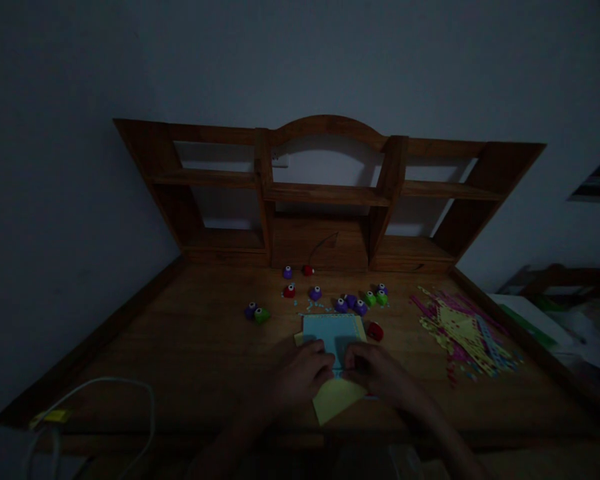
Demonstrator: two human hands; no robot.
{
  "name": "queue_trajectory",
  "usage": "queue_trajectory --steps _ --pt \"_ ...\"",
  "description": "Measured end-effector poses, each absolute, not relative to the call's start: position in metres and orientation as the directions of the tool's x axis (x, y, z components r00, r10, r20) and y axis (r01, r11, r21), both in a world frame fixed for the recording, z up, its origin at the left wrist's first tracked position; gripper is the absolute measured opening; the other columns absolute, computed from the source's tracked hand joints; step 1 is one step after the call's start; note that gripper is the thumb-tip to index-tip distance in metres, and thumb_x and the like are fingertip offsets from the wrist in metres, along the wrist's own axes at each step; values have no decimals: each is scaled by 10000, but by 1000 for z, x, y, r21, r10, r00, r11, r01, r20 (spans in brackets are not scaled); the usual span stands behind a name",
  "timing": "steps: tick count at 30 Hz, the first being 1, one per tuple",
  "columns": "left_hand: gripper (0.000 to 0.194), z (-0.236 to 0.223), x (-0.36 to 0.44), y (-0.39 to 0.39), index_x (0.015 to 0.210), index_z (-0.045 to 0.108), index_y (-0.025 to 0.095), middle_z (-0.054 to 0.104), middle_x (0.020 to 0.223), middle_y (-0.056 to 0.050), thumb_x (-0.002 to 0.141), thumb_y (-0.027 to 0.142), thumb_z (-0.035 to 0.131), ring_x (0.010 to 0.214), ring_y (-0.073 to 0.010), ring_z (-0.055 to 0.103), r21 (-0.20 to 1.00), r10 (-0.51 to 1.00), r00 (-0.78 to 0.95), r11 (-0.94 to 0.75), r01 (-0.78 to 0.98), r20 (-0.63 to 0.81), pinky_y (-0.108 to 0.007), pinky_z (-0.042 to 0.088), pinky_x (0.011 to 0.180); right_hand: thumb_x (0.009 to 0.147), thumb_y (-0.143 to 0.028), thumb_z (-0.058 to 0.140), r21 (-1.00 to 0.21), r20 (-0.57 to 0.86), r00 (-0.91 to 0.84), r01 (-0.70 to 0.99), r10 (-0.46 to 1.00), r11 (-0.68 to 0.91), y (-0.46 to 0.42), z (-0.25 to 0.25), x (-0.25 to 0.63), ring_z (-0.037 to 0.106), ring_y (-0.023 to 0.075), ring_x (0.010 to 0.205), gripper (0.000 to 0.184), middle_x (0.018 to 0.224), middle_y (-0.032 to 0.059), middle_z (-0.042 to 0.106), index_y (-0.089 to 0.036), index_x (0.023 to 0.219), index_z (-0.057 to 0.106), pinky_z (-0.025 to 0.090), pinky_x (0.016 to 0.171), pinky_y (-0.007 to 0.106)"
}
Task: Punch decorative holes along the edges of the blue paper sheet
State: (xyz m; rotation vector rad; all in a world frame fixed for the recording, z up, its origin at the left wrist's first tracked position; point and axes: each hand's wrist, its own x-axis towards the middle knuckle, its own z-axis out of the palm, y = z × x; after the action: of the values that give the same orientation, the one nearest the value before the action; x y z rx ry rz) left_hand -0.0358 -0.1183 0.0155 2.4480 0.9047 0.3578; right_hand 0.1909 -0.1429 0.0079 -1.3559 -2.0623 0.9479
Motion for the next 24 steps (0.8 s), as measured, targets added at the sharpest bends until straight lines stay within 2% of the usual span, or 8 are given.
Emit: queue_trajectory --steps 4,7,9,12,15,24 --pt "121 19 -35 -106 798 584 192 564 901 -8 884 277 584 846 -145 547 540 651 759 -641 546 5 -226 398 719 741 -174 698 -774 -17 -443 573 896 269 -130 11 194 552 125 681 82 751 -24 611 -179 798 639 381 587 203" --pt "202 27 -33 -92 739 576 188 538 755 23 799 341 694 739 -133 529 546 609 789 -638 543 -73 -219 346 615 730 -261 733 -791 -129 -549 559 826 248 -113 18 195 555 125 655 123 726 -21 629 -176 805 683 393 575 206" --pt "207 34 -32 -83 754 594 192 528 691 40 786 362 707 668 -117 506 583 557 821 -627 517 -128 -216 313 564 722 -301 741 -805 -208 -603 552 770 215 -102 22 196 567 127 652 167 737 -12 655 -174 827 711 410 587 210" --pt "171 40 -31 -73 853 643 203 581 721 42 815 366 677 642 -104 514 651 477 855 -586 482 -203 -202 314 538 713 -326 741 -816 -283 -644 552 711 175 -91 25 197 567 124 642 207 751 -6 673 -169 848 732 417 585 209" --pt "151 38 -31 -69 902 672 210 610 750 34 821 338 668 665 -105 538 658 444 871 -594 462 -211 -194 334 553 693 -327 753 -805 -298 -648 565 701 180 -88 27 197 560 121 647 229 759 -3 677 -161 850 735 410 579 202" --pt "151 37 -27 -72 849 673 206 614 743 42 799 348 687 649 -109 538 619 481 855 -617 486 -191 -212 334 549 691 -315 754 -745 -300 -622 626 723 230 -88 27 194 540 109 646 231 749 -19 641 -163 858 705 403 570 197"
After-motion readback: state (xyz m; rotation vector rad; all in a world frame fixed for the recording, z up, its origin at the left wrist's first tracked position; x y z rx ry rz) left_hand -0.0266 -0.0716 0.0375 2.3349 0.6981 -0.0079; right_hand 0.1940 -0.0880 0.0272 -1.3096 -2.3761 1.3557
